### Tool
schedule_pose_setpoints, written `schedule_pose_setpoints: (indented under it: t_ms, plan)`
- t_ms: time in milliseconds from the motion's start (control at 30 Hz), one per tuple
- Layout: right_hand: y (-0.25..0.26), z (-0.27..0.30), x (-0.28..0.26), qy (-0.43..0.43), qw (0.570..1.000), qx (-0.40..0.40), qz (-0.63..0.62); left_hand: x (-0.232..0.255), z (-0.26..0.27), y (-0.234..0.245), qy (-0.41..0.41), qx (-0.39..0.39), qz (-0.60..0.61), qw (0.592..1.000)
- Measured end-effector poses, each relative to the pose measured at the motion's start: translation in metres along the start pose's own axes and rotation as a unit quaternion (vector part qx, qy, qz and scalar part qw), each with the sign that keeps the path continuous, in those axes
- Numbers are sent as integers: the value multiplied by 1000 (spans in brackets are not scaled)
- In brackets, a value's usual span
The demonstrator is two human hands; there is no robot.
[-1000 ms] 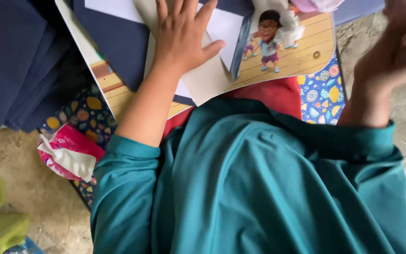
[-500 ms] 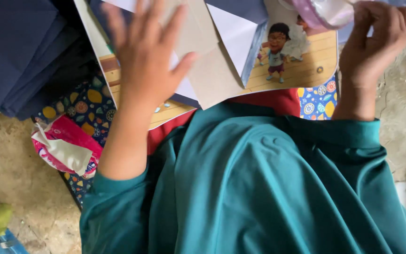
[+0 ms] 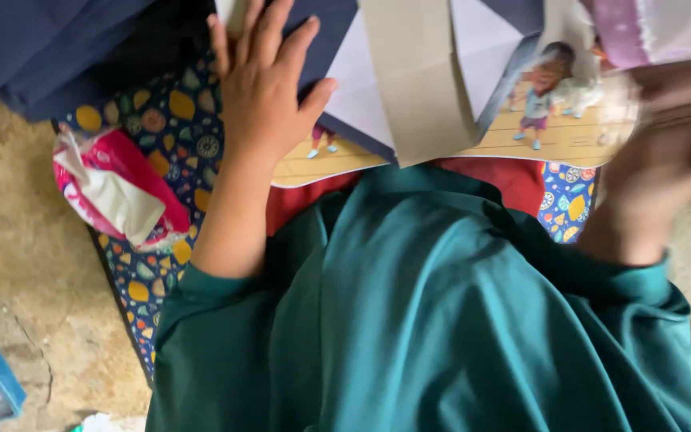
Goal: Assembling paper bags by applying glue to the edges and folding them into shape.
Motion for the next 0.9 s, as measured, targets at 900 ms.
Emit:
schedule_pose_setpoints:
  t_ms: [900]
  plan:
    - [-213, 20, -158, 328, 878, -348, -22, -20, 2, 9, -37, 117, -29, 992]
Point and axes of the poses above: each hand's wrist, its own z-axis away from the middle knuckle, its own y-axis out of the back of the hand, x = y × z, the point moved 6 cm from there along -z, towards the middle knuckle, and after that the axes turned 6 degrees about -z, right-handed, at the moved point
